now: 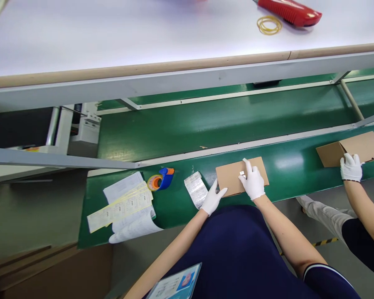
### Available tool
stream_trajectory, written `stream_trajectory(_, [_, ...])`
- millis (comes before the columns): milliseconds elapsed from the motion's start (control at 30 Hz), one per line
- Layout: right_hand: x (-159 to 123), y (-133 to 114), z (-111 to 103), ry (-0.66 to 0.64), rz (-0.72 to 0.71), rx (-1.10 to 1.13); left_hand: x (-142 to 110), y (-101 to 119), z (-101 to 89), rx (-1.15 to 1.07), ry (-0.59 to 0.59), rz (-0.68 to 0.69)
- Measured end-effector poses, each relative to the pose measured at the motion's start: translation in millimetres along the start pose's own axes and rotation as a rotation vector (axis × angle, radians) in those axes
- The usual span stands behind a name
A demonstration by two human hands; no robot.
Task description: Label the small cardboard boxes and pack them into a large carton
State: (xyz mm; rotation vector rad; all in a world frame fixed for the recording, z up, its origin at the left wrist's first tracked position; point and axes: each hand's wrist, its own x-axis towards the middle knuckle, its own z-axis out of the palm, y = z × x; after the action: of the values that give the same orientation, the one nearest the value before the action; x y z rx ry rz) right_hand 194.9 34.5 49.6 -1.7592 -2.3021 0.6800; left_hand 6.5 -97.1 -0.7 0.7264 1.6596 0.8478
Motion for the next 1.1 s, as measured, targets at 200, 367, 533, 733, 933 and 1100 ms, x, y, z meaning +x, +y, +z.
stream_trajectory(200, [1.4, 48.4, -14.4, 0.271, 0.109, -0.086, -0.8, 0.3, -1.0, 0.072, -0.009, 0.052])
stream_trajectory(367, [-6.5, 53.9, 5.9, 0.251, 0.081, 0.021, -5.2, 7.2, 0.1, 0.526, 0.197, 0.281])
stream_trajectory(533, [-4.8, 23.8, 19.4, 0.288, 0.179, -0.008, -2.1, 23.5, 5.6, 1.088, 0.048, 0.680])
stream_trajectory(733, [20.1, -9.9, 35.0, 0.301, 0.220, 0.034, 34.5, 36.4, -15.4, 1.357, 0.146, 0.742])
stream_trajectory(933, [44.5, -19.4, 48.8, 0.308, 0.234, 0.059, 52.3, 36.1, -33.7, 1.448, 0.239, 0.778])
stream_trajectory(1100, [46.6, -13.6, 45.1, 0.276, 0.248, 0.060, 52.4, 41.0, -30.7, 1.404, 0.204, 0.725])
